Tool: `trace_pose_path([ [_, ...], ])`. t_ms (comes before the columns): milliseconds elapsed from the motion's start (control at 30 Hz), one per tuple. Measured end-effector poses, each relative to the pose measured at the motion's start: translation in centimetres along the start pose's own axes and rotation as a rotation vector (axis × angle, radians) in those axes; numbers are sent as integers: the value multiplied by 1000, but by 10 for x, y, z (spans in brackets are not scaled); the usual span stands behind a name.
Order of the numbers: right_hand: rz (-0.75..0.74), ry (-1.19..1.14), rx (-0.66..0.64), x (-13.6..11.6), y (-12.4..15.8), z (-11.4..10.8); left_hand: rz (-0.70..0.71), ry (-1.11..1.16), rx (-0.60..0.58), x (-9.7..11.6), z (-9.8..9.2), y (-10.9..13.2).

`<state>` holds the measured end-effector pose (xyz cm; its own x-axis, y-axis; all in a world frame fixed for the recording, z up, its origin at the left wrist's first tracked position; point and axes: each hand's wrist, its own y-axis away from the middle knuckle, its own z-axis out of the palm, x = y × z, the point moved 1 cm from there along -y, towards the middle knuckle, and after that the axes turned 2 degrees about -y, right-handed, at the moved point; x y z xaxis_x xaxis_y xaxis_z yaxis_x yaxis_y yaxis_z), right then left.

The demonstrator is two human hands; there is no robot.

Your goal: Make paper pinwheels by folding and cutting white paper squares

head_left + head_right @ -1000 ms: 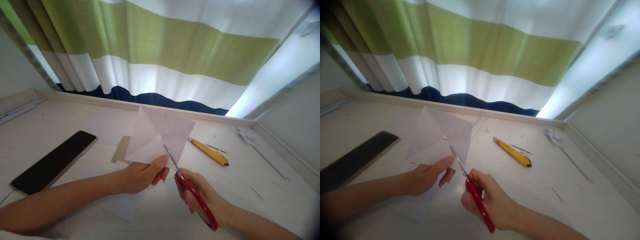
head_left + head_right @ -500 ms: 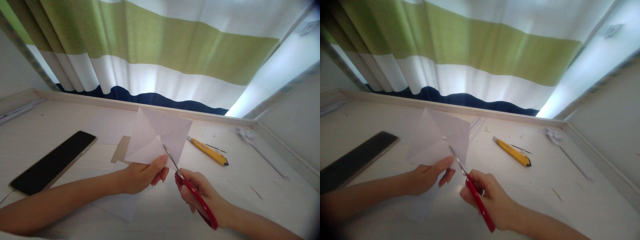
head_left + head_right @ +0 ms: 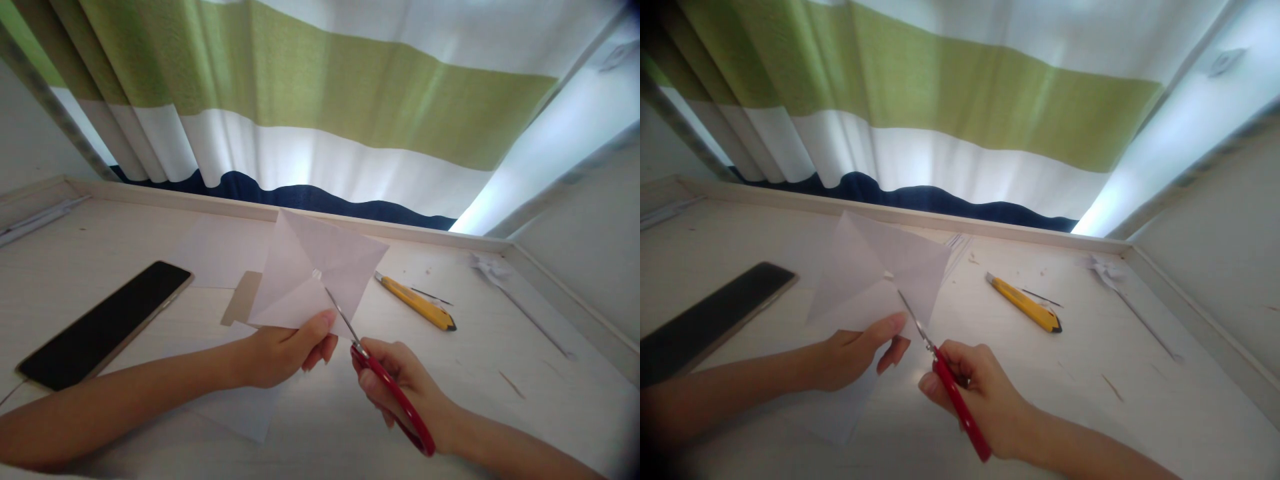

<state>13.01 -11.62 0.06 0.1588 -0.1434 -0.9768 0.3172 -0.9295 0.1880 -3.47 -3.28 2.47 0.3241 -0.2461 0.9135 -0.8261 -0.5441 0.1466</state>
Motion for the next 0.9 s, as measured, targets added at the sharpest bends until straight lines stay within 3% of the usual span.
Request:
trace_pose_path([
  [267, 32, 3, 21, -4, 1, 0, 12, 39, 26, -3, 1, -1],
  [467, 76, 54, 64, -2, -7, 1, 118, 273, 387, -9, -7, -7],
  [533, 91, 13, 138, 2, -13, -4, 134, 309, 414, -10, -11, -9],
  [600, 59, 7, 290, 4, -19, -15, 139, 291, 363, -10, -14, -10],
  [733, -214, -11, 594, -1, -26, -46, 61, 265, 162, -10, -17, -10],
  [800, -299, -46, 649, -3, -25, -57, -17, 316, 68, -12, -17, -11],
  [900, -330, -61, 616, -5, -22, -64, -77, 377, -62, -17, -18, -14],
])
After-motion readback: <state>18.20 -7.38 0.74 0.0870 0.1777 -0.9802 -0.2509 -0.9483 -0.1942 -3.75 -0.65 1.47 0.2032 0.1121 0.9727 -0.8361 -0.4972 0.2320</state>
